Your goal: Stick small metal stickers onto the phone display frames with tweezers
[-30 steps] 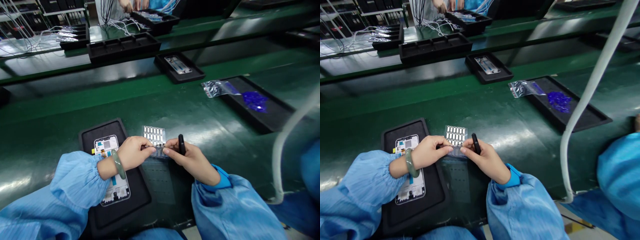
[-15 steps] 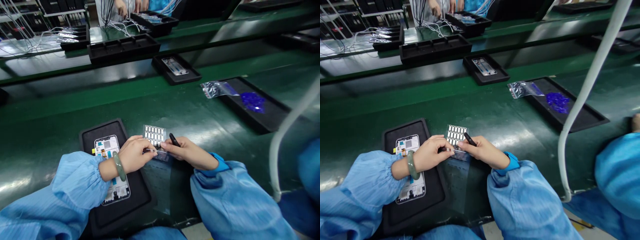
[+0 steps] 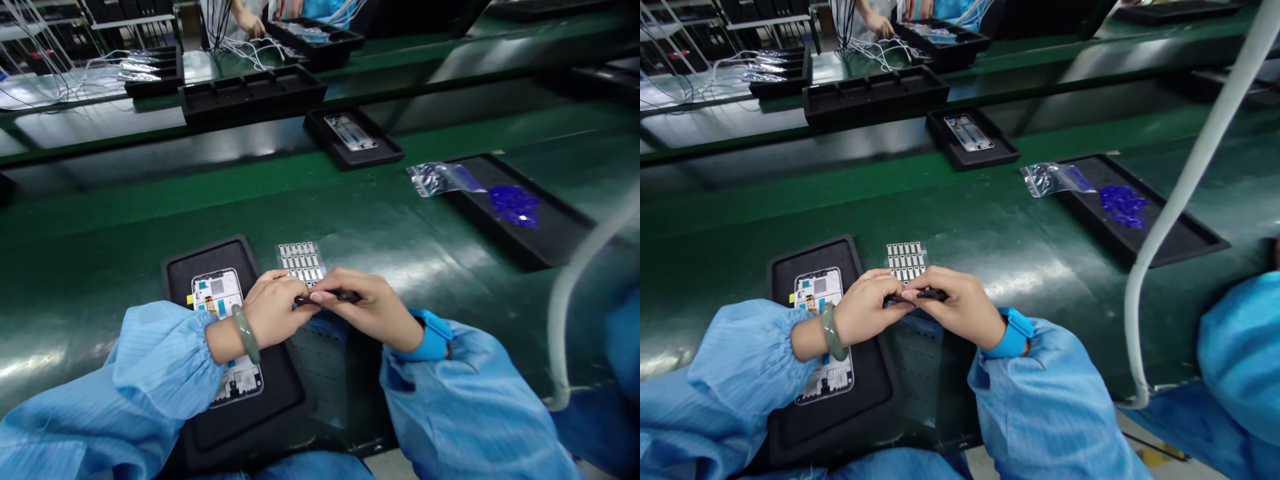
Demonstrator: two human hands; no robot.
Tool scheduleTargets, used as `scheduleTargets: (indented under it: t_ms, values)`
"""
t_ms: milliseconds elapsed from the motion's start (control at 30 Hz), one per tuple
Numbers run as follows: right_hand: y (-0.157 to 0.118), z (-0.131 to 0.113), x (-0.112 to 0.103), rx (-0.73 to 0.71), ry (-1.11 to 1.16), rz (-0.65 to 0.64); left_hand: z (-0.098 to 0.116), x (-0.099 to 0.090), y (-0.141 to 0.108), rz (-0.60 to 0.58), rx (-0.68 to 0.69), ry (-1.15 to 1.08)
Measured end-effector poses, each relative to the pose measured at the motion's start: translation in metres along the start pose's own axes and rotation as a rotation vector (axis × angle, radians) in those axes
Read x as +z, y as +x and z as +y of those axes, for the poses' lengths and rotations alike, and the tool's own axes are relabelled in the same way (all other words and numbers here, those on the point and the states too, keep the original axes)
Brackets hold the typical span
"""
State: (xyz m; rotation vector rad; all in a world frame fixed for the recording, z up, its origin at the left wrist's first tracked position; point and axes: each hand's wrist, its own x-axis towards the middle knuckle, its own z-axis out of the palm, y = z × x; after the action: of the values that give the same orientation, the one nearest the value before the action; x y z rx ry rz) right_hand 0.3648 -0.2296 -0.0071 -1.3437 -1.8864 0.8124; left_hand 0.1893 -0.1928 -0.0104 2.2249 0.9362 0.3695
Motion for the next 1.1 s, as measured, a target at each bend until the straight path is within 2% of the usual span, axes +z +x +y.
scheduleTargets:
  t_ms: [100, 167, 300, 333, 400, 533, 733, 867, 1100]
  values:
    - [0.006, 0.000, 0.000, 0.193, 0.030, -0.023, 0.001, 0.001, 0.000, 0.004, 0.007, 0.047]
    - [0.009, 0.002, -0.002, 0.254, 0.113, 0.021, 0.001, 0.002, 0.000, 0.009, 0.012, 0.072]
    - [0.008, 0.012, -0.016, 0.277, 0.461, 0.408, 0.001, 0.004, -0.001, 0.024, 0.044, 0.122]
    - [0.006, 0.014, -0.020, 0.290, 0.550, 0.482, 0.001, 0.004, -0.002, 0.029, 0.052, 0.138]
    - [0.000, 0.016, -0.026, 0.327, 0.666, 0.544, 0.002, 0.004, -0.003, 0.037, 0.065, 0.172]
    - [-0.014, 0.014, -0.023, 0.464, 0.683, 0.552, 0.004, 0.003, -0.004, 0.034, 0.082, 0.235]
    - [-0.025, 0.009, 0.005, 0.606, 0.633, 0.520, 0.004, 0.005, -0.003, 0.008, 0.090, 0.316]
    - [-0.022, 0.009, 0.013, 0.630, 0.582, 0.527, 0.005, 0.006, -0.002, 0.004, 0.084, 0.361]
    - [-0.020, 0.012, 0.014, 0.675, 0.509, 0.508, 0.005, 0.007, 0.000, -0.014, 0.095, 0.400]
